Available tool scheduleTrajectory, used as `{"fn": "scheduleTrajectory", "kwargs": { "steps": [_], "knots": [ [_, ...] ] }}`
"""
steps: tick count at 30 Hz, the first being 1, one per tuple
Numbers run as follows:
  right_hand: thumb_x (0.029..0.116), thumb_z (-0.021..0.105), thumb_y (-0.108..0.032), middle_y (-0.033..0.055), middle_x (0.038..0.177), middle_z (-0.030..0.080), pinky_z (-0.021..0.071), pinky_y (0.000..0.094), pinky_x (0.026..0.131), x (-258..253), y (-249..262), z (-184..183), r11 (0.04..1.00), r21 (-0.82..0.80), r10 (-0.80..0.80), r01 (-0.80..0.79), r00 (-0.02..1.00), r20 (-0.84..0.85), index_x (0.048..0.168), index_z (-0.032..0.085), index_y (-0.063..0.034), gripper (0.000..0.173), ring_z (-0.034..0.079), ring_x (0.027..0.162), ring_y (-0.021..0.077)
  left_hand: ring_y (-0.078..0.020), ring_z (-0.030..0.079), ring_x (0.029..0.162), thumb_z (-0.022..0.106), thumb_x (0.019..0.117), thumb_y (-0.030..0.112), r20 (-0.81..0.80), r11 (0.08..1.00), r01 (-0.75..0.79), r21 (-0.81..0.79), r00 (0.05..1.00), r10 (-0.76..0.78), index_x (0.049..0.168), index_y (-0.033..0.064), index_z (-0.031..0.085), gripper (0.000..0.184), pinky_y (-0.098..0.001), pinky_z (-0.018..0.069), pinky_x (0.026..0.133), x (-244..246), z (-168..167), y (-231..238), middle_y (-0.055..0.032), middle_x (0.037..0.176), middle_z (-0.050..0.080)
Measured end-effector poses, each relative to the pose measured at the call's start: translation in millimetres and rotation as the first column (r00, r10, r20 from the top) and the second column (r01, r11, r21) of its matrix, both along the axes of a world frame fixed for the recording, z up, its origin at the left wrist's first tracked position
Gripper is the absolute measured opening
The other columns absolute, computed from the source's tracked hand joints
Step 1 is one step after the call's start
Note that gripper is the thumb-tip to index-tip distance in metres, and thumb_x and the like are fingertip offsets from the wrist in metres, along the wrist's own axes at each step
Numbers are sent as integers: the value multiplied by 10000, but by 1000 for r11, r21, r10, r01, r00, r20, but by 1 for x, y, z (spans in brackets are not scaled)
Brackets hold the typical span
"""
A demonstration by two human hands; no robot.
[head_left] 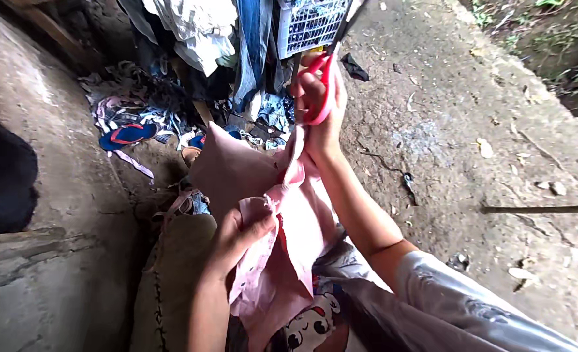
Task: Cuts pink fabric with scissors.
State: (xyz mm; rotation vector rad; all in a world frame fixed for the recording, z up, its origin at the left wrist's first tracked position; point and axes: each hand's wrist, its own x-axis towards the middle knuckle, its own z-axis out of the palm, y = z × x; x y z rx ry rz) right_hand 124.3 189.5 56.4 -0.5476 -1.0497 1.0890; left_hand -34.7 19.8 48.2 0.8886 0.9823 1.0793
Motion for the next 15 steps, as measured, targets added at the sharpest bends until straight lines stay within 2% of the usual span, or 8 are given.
{"fn": "scheduleTrajectory", "kwargs": {
  "steps": [3,5,7,9,11,12,14,15],
  "knots": [
    [973,596,-116,-63,879,620,517,184,574,-29,7,-3,991,13,129,-137,960,249,1234,512,-40,284,580,671,-12,0,706,878,725,878,86,67,996,-83,12,994,82,1006,183,723,160,-208,593,834,-15,-10,-8,92,940,760],
    [982,629,-239,59,975,661,565,317,702,-45,13,-12,987,-33,151,-157,841,520,1317,549,8,424,641,799,104,-15,704,853,655,900,35,40,982,-191,-4,981,191,985,156,736,169,-218,593,816,-23,-20,-11,71,919,758],
    [996,624,-293,144,1091,690,534,427,856,-49,9,-19,989,-10,121,-150,754,646,1350,568,16,473,657,972,209,-33,706,795,525,932,-24,4,952,-298,-77,954,299,1018,101,664,206,-220,602,752,-29,-26,-11,43,886,748],
    [1018,593,-291,115,1052,684,567,355,820,-38,-8,-17,986,13,112,-165,728,676,1346,560,19,452,669,924,153,-45,709,785,432,973,-32,-37,900,-400,-173,916,400,1069,61,603,218,-225,608,731,-30,-29,-11,25,878,732],
    [1040,545,-358,42,893,646,521,223,589,-12,-44,-12,949,-135,304,-284,718,627,1336,531,-51,426,605,689,67,-44,704,750,397,991,-26,-58,840,-481,-251,874,483,1064,53,580,213,-215,606,696,-29,-32,-12,23,844,717],
    [1027,549,-434,5,836,627,487,201,538,-1,-62,-12,898,-233,437,-372,704,559,1293,556,-83,440,569,635,44,-38,698,732,387,992,-22,-60,822,-501,-269,861,505,1052,59,575,213,-207,601,680,-29,-34,-12,30,827,709],
    [970,574,-568,-98,825,636,510,172,645,19,-94,-19,746,-400,666,-532,610,430,1120,622,-109,486,589,718,-33,-19,689,728,384,988,-12,-64,812,-514,-275,853,519,1047,79,564,210,-199,595,676,-29,-37,-12,48,815,702],
    [972,559,-573,-124,864,640,517,169,722,28,-108,-26,654,-452,756,-607,542,367,1106,633,-95,502,595,788,-57,-19,693,745,387,989,-9,-58,816,-513,-266,854,518,1062,79,565,210,-205,598,692,-29,-38,-12,50,826,706]
  ]
}}
